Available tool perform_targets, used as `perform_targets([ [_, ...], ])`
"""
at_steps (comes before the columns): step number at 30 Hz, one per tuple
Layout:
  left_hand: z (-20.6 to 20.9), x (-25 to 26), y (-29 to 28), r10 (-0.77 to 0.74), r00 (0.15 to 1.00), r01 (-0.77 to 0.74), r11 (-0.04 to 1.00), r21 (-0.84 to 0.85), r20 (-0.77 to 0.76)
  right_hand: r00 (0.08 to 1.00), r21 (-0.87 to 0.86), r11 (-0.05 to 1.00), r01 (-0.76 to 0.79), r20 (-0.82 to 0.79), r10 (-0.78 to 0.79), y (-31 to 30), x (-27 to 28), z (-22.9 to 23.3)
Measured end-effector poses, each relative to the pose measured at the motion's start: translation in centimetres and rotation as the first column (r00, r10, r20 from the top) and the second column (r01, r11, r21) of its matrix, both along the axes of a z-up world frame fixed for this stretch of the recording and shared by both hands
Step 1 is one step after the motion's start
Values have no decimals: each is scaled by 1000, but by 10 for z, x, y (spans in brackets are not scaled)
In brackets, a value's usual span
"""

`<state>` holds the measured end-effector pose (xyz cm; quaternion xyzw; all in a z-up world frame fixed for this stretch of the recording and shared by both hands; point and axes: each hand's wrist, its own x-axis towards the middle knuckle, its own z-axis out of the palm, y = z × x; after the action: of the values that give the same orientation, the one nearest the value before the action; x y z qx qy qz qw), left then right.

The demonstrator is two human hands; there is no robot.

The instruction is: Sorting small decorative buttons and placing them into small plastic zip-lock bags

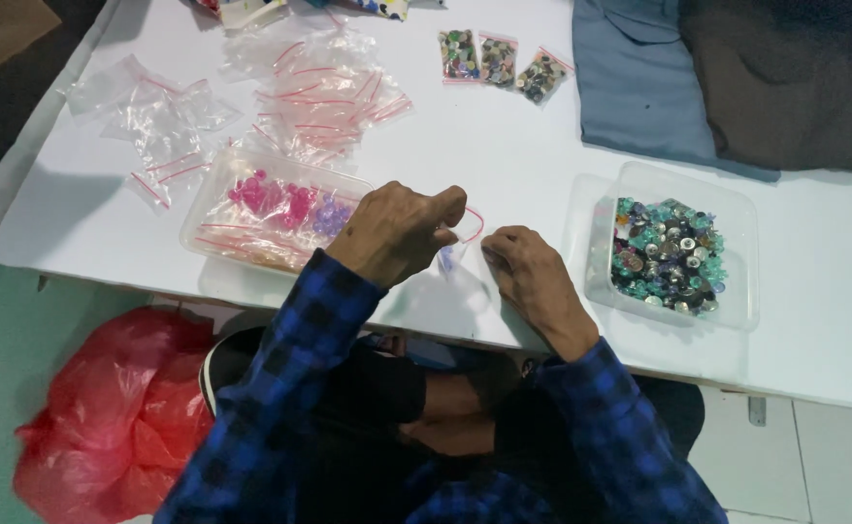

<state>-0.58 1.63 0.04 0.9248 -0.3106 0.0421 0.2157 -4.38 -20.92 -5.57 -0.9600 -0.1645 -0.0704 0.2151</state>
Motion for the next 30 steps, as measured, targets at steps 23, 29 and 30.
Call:
perform_targets([
  [23, -6, 10, -4, 10, 998, -7, 999, 49, -66, 999, 434, 900, 46, -7, -48, -5, -5, 31],
  [29, 2, 6, -7, 12, 998, -8, 998, 65, -64, 996, 488, 871, -54, 87, 13, 14, -14, 102],
  [30, 3, 6, -9, 21, 997, -15, 997, 78, -76, 992, 442, 891, -106, 108, 64, 21, -15, 112],
])
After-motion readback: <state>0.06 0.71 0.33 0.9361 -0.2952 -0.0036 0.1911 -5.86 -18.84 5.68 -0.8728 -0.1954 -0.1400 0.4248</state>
